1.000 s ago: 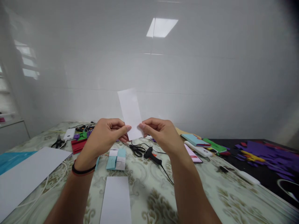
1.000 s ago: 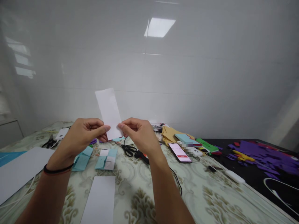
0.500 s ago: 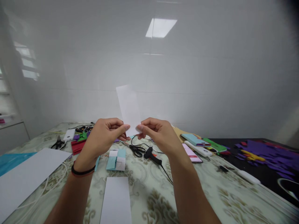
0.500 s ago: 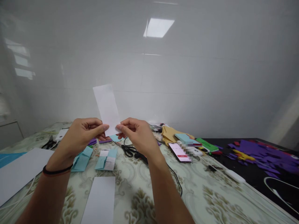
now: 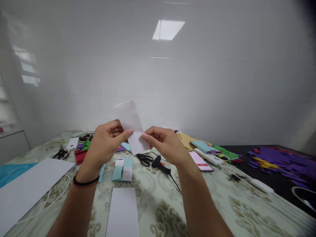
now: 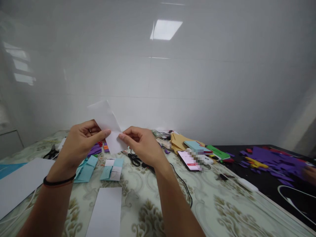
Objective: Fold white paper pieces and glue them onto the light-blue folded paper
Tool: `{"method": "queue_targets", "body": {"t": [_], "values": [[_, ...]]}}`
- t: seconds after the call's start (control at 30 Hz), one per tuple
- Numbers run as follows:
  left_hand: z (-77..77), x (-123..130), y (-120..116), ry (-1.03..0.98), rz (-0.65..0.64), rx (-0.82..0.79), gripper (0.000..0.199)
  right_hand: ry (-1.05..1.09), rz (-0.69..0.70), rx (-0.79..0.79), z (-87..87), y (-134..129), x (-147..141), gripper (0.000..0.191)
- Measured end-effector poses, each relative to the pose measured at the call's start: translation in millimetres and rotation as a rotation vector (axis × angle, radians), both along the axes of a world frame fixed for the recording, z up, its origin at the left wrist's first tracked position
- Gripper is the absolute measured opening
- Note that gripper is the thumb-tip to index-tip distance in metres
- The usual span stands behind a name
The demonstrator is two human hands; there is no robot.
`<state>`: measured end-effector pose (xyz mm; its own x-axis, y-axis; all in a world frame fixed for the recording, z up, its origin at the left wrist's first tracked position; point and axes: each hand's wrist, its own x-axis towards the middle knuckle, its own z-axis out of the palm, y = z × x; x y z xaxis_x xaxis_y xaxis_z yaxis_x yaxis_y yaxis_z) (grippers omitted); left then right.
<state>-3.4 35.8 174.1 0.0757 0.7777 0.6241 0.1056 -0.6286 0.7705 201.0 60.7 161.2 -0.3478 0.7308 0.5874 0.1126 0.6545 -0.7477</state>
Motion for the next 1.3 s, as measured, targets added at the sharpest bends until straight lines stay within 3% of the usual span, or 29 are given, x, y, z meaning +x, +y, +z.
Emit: {"method": "queue_targets", "body": {"t": [0.13,0.27,0.47,0.7,0.9,1.1,1.3], "values": [[0.8,2.5,-2.9,0.012,-0.016,-0.001,0.014,0.032,-0.032,0.064,-0.7,-1.1,0.4,0.034],[1.4,1.6,-3.7,0.068,0.043,0.012,0.021,0.062,0.009,0.079,-2.4,0.2,0.9,0.030],[1.4,3.7,-4.0,0.101,-0.068,-0.021,0.015,0.181,0.025,0.059,-3.7,1.0,-3.7,0.025],[0.0,3.6,-4.2,0.080,-0.025,0.019,0.018,0.154,0.068,0.045,-4.3,0.3,-5.1,0.023],[-0.7,5.2,-4.5,0.089,-0.090,0.011,0.017,0.212,0.061,0.105,-3.8,-0.9,-5.4,0.019],[-0.9,3.9,-5.2,0.079,-0.009,0.069,0.034,0.101,0.096,0.106,-4.8,-1.3,-4.2,0.019],[-2.0,2.2,-4.7,0.201,0.005,0.052,0.026,0.143,0.074,0.113,-3.9,-1.1,-6.8,0.013]]}}
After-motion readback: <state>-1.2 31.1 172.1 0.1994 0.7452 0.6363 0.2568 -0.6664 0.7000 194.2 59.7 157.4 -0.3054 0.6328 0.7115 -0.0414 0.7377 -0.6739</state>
